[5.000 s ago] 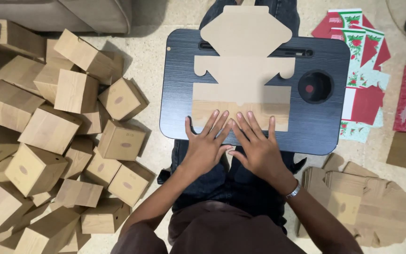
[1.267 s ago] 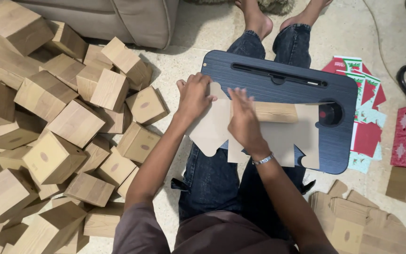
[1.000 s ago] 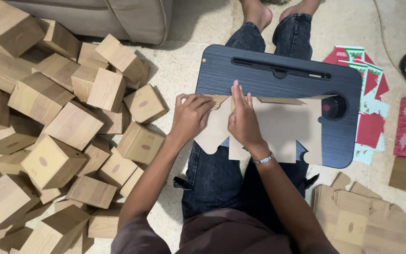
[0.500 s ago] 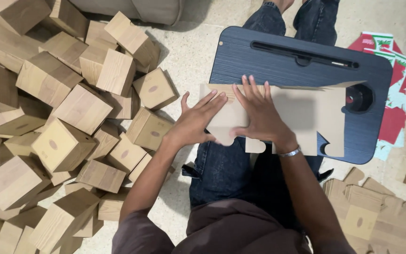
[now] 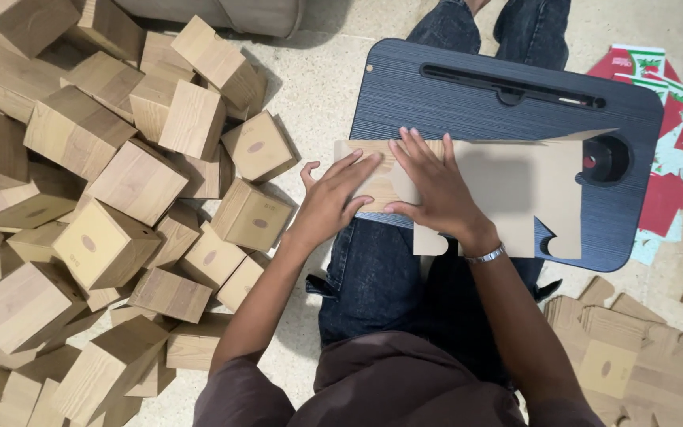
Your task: The person sits on the floor and assembles flat cardboard pieces into small boxes by folding and interlocking the tabs. They handle multiple pre-cut cardboard blanks, fold them into box shapes, and place the finished boxes aside.
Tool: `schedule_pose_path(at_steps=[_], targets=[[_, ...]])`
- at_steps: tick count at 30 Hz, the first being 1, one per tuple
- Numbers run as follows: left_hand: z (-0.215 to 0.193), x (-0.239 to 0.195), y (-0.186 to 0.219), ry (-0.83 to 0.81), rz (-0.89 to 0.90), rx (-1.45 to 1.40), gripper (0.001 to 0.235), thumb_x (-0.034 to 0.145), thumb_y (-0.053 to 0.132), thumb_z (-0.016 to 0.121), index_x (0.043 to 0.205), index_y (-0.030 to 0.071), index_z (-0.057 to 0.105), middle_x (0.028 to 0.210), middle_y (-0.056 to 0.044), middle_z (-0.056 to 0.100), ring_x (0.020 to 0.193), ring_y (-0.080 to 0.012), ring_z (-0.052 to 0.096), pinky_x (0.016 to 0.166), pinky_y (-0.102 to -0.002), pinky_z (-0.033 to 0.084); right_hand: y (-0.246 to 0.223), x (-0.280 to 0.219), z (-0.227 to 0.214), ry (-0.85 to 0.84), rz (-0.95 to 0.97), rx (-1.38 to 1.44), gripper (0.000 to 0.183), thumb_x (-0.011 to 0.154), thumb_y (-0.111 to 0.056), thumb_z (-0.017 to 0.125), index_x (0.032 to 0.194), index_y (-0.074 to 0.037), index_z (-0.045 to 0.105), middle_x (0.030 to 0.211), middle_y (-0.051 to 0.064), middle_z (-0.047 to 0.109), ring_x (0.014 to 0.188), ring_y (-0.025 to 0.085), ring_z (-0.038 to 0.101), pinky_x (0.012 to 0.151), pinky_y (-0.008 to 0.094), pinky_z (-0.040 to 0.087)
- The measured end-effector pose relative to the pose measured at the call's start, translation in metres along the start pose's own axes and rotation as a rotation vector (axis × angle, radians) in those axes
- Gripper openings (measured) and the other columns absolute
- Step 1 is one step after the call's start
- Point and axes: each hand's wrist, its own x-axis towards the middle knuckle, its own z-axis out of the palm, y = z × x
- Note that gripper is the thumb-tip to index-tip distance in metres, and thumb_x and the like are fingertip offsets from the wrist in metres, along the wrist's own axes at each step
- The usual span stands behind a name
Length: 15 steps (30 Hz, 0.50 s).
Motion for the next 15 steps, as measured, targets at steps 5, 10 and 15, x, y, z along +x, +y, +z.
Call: schedule_pose_path(at_steps=[5,10,15], targets=[[0.009,-0.005,0.019,0.061,0.085,0.187,0.032,0.098,0.014,0.061,0.121,0.033,0.073,0.156,0.0,0.051,0.15,-0.0221,0.037,0.106,-0.071,0.01,-0.013,-0.015,-0.009,-0.055,0.007,-0.138,0.098,0.08,-0.063,0.074,0.159,-0.019,0.037,0.169,0.017,0.024,0.155,0.039,0.016,0.116,0.075,-0.001],[0.014,-0.004,0.025,0.079,0.085,0.172,0.035,0.1,0.004,0.056,0.118,0.027,0.074,0.15,-0.004,0.055,0.148,-0.0233,0.039,0.105,-0.074,0.008,-0.019,-0.062,-0.035,-0.283,0.005,-0.359,0.126,0.056,-0.088,0.069,0.161,-0.031,0.029,0.17,0.016,0.016,0.154,0.043,0.015,0.109,0.085,0.002],[0.017,0.003,0.05,-0.036,-0.011,0.258,0.055,0.1,0.055,0.049,0.136,0.013,0.05,0.149,-0.017,0.048,0.148,-0.0367,0.034,0.104,-0.082,-0.004,-0.015,-0.07,-0.051,-0.399,0.096,-0.325,0.095,0.07,-0.041,0.088,0.152,-0.028,0.042,0.171,0.01,0.017,0.155,0.037,0.019,0.111,0.083,0.012]])
